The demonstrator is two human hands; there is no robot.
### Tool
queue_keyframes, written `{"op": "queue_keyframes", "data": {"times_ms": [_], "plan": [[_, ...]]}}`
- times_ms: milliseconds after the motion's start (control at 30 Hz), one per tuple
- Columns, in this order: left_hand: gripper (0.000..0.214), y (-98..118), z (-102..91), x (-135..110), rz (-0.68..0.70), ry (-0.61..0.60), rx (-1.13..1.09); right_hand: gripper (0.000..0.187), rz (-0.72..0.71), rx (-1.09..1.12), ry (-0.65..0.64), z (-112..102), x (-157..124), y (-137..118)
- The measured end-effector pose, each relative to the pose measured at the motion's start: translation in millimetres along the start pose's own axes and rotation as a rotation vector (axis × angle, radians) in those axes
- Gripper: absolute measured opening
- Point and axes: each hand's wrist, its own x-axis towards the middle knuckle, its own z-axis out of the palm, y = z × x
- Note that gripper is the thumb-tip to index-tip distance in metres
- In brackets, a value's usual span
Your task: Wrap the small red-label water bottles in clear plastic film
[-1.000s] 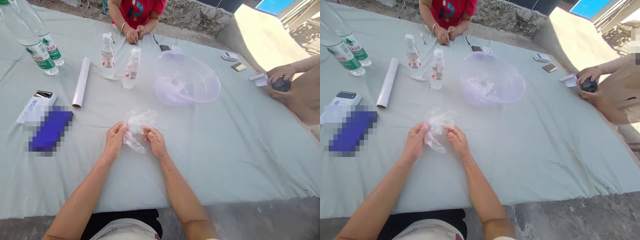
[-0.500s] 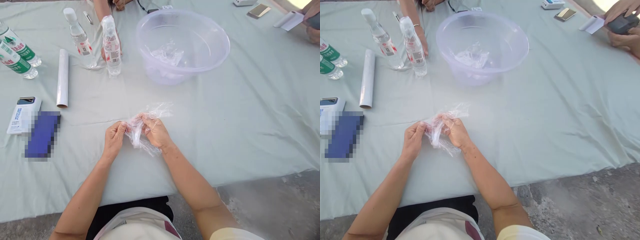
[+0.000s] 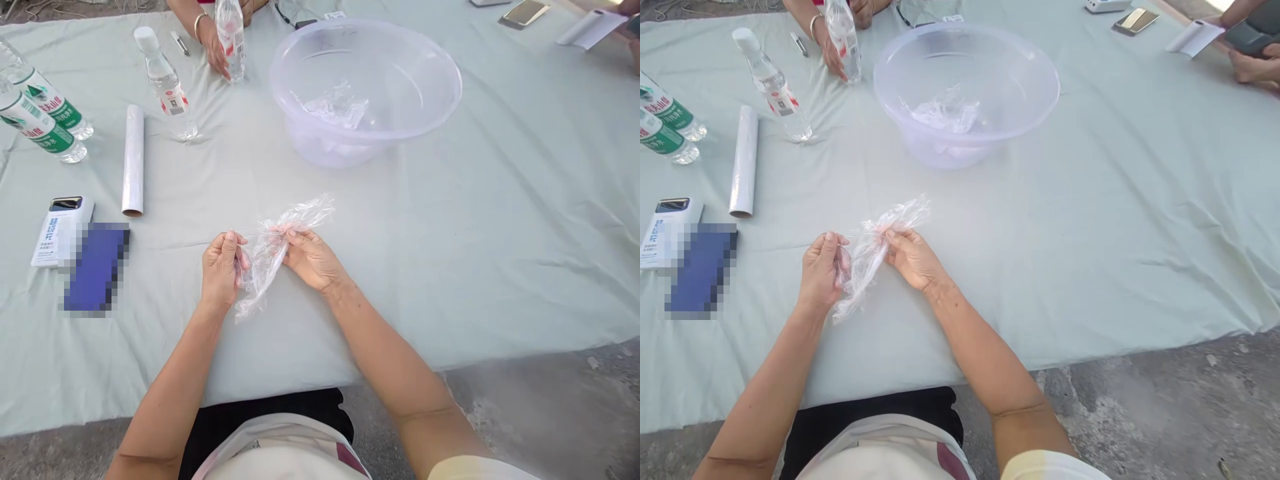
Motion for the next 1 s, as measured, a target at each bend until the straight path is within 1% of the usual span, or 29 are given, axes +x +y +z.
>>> {"op": "queue_keyframes", "data": {"times_ms": [67, 133, 167, 200, 300, 333, 367, 400, 467, 533, 600, 733, 867, 1000], "plan": [[0.042, 1.0, 4.2, -4.5, 0.083, 0.014, 0.12, 0.025, 0.002, 0.072, -0.126, 2.9, -4.0, -0.9], [0.04, 2.8, 8.3, -8.5, 0.143, 0.044, 0.201, 0.026, 0.065, 0.125, -0.244, 6.2, -8.5, -1.8], [0.038, 3.7, 9.8, -9.8, 0.163, 0.066, 0.223, 0.03, 0.097, 0.132, -0.286, 7.4, -10.5, -2.0], [0.036, 4.5, 10.5, -10.4, 0.179, 0.089, 0.238, 0.037, 0.122, 0.121, -0.315, 8.1, -12.1, -2.2], [0.033, 5.7, 8.1, -8.1, 0.217, 0.146, 0.27, 0.071, 0.168, 0.017, -0.356, 6.9, -14.2, -3.5], [0.033, 5.9, 5.9, -6.3, 0.224, 0.157, 0.277, 0.077, 0.179, -0.018, -0.354, 5.6, -14.0, -4.6], [0.034, 6.2, 3.1, -4.1, 0.229, 0.166, 0.279, 0.077, 0.189, -0.044, -0.345, 3.9, -13.5, -6.1], [0.034, 6.6, -0.2, -1.6, 0.231, 0.176, 0.274, 0.073, 0.194, -0.06, -0.327, 2.1, -12.7, -8.0], [0.034, 8.4, -7.4, 3.7, 0.224, 0.193, 0.246, 0.058, 0.192, -0.078, -0.253, -2.0, -10.3, -12.8], [0.035, 11.3, -14.8, 8.7, 0.209, 0.199, 0.202, 0.043, 0.171, -0.101, -0.141, -6.6, -7.3, -18.1], [0.036, 14.7, -21.9, 13.1, 0.193, 0.197, 0.154, 0.035, 0.135, -0.151, -0.02, -11.8, -4.2, -23.3], [0.034, 21.3, -35.4, 19.3, 0.149, 0.226, 0.062, 0.032, 0.049, -0.244, 0.155, -22.4, -0.3, -34.0], [0.034, 25.9, -49.0, 23.3, 0.096, 0.259, -0.008, 0.032, -0.06, -0.308, 0.26, -30.8, -2.7, -47.2], [0.028, 27.0, -57.0, 26.0, 0.135, 0.27, -0.024, 0.031, -0.12, -0.315, 0.349, -36.1, -6.0, -56.1]]}}
